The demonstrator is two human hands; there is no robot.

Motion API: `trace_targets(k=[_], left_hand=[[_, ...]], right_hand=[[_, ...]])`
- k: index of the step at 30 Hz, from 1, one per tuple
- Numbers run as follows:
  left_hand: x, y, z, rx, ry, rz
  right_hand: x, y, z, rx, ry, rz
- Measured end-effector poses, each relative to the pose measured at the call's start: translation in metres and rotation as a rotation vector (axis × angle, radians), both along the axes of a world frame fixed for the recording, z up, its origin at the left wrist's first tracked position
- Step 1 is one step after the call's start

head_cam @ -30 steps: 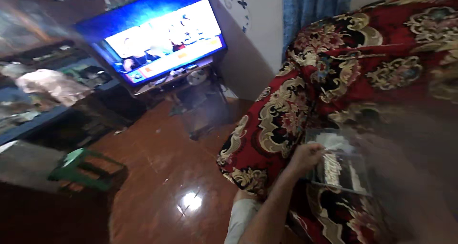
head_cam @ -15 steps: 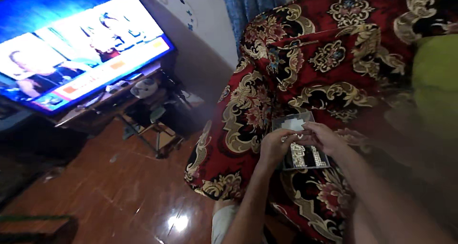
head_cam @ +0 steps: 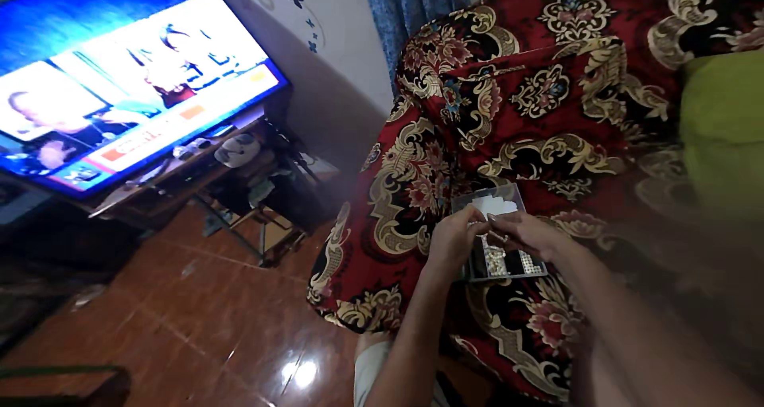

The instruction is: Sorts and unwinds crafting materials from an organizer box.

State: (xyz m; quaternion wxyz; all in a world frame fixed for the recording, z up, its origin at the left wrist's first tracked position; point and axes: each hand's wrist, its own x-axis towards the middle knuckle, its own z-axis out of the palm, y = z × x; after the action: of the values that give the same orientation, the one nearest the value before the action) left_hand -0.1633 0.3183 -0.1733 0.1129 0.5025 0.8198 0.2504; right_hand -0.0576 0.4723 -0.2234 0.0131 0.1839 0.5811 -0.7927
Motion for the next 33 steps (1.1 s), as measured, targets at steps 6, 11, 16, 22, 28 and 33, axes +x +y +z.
trace_targets(k=[6,11,16,22,28,33], left_hand=[[-0.002,-0.001,-0.008,-0.027,0.119,-0.052],[-0.012,-0.007,0.001,-0.017,0.116,0.075],[-0.038,-0.024,0.011,0.255,0.024,0.407],[-0.067,-0.051,0.007,0.685,-0.206,0.723],[-0.083,-0.073,0.006,1.105,-0.423,0.904],[-0.095,-0.087,-0.002,1.244,-0.493,1.047]], right_hand=[[0.001,0.006,-0.007,0.186,0.019,0.077],[0.001,0.006,-0.005,0.186,0.016,0.099],[0.004,0.011,-0.004,0.124,0.025,0.156],[0.008,0.018,0.000,0.145,0.006,0.187],[0.013,0.036,0.003,0.426,-0.142,0.107],[0.016,0.052,0.001,0.828,-0.333,0.125]])
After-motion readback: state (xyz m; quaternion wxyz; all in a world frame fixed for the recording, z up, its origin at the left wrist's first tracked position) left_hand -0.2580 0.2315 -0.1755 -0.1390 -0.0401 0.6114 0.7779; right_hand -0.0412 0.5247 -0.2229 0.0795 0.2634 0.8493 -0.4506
